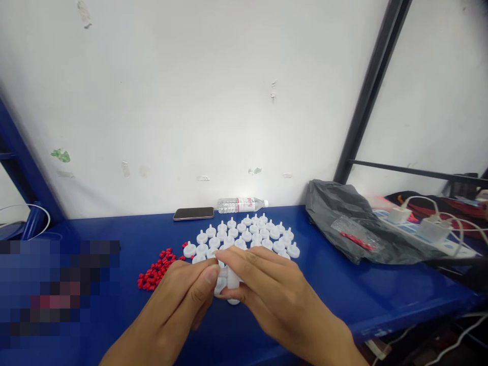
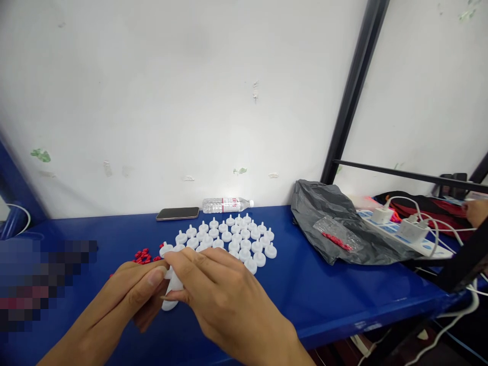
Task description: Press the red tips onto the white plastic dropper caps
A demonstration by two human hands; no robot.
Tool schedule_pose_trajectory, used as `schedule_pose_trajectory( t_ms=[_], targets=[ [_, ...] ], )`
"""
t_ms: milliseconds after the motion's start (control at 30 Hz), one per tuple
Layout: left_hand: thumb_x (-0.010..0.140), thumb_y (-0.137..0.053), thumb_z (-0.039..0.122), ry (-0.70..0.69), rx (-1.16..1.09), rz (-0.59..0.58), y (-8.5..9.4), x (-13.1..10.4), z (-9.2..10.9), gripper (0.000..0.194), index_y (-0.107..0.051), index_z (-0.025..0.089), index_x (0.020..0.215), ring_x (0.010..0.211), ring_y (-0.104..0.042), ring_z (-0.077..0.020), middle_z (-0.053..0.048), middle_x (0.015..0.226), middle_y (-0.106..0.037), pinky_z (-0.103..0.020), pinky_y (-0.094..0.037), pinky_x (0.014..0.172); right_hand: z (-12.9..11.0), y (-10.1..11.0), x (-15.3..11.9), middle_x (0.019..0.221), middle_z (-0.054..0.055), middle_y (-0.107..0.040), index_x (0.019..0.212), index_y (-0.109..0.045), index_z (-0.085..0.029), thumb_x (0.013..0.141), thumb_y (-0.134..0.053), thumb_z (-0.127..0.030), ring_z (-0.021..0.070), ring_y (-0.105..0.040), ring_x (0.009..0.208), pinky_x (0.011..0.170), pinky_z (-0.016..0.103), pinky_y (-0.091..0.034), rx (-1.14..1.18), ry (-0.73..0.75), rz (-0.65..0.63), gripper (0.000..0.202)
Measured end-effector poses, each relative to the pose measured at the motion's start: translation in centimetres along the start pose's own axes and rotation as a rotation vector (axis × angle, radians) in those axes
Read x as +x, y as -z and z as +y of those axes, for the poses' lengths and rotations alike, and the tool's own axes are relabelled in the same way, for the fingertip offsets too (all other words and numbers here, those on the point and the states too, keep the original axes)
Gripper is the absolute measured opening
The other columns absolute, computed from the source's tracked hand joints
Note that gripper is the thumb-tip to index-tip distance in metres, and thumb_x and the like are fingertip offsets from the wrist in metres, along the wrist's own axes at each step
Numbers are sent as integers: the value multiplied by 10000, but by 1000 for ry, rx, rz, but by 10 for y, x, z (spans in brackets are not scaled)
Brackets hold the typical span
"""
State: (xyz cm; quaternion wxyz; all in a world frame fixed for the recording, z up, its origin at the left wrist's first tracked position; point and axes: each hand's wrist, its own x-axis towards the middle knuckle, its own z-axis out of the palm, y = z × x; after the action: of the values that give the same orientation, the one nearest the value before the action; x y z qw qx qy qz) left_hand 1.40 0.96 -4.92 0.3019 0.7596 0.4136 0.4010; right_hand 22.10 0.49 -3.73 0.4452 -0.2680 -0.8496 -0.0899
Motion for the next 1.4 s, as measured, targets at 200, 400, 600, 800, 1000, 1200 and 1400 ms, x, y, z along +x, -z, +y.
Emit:
schedule_pose_trajectory(
  t_ms=[200, 400, 600, 800, 1000, 1200, 1400],
  targets=[
    [1078, -345, 593, 47, -40, -27, 0, 1, 6, 609, -555, 234, 634, 697, -562, -141, 26, 619, -603, -238, -471, 748, -6, 0, 0, 1254, 81, -764, 1433, -549, -106, 1055, -580, -121, 194, -708, 1099, 1016, 306, -550, -91, 16, -4, 379],
    [1071, -351, 607, -38, 98, 0, 7, 1, 6, 622, -573, 237, 624, 667, -554, -139, 20, 637, -615, -233, -496, 725, -4, 2, -1, 1291, 66, -755, 1431, -559, -148, 1062, -603, -216, 189, -712, 1102, 1001, 306, -551, -1, -36, -87, 378],
    [1038, -470, 596, -187, 281, 77, 19, -2, 6, 451, -746, 284, 864, 806, -686, -144, 23, 825, -745, -182, -557, 805, -5, 5, -1, 1047, 40, -804, 1394, -611, -195, 1013, -695, -369, 178, -727, 883, 862, 301, -542, 100, -153, -96, 427],
    [1077, -464, 452, -362, 414, -37, 25, -2, -1, 303, -742, 335, 1107, 1000, -758, -133, 40, 1046, -807, -139, -563, 917, -9, 12, 0, 988, 3, -799, 1155, -728, -259, 999, -694, -438, 165, -710, 855, 901, 325, -477, 208, -320, -220, 240],
    [1093, -442, 399, -379, 475, -68, 23, -9, -6, 278, -708, 327, 1129, 994, -742, -115, 36, 1076, -785, -143, -541, 953, -10, 19, 3, 1009, 3, -778, 983, -715, -235, 1034, -614, -475, 174, -697, 945, 909, 316, -473, 278, -402, -298, 265],
    [1083, -432, 399, -394, 446, -39, 20, -5, 4, 302, -688, 298, 957, 798, -690, -145, 23, 923, -756, -185, -551, 801, -7, 17, 4, 919, 7, -743, 945, -647, -237, 1129, -332, -515, 158, -670, 818, 789, 297, -506, 253, -326, -272, 459],
    [1083, -402, 296, -371, 409, -133, 12, 8, 18, 279, -618, 264, 909, 657, -616, -130, 29, 809, -704, -238, -449, 652, -5, 7, 4, 737, -12, -610, 789, -506, -227, 1141, -224, -416, 148, -590, 695, 763, 305, -461, 221, -395, -268, 489]
  ],
)
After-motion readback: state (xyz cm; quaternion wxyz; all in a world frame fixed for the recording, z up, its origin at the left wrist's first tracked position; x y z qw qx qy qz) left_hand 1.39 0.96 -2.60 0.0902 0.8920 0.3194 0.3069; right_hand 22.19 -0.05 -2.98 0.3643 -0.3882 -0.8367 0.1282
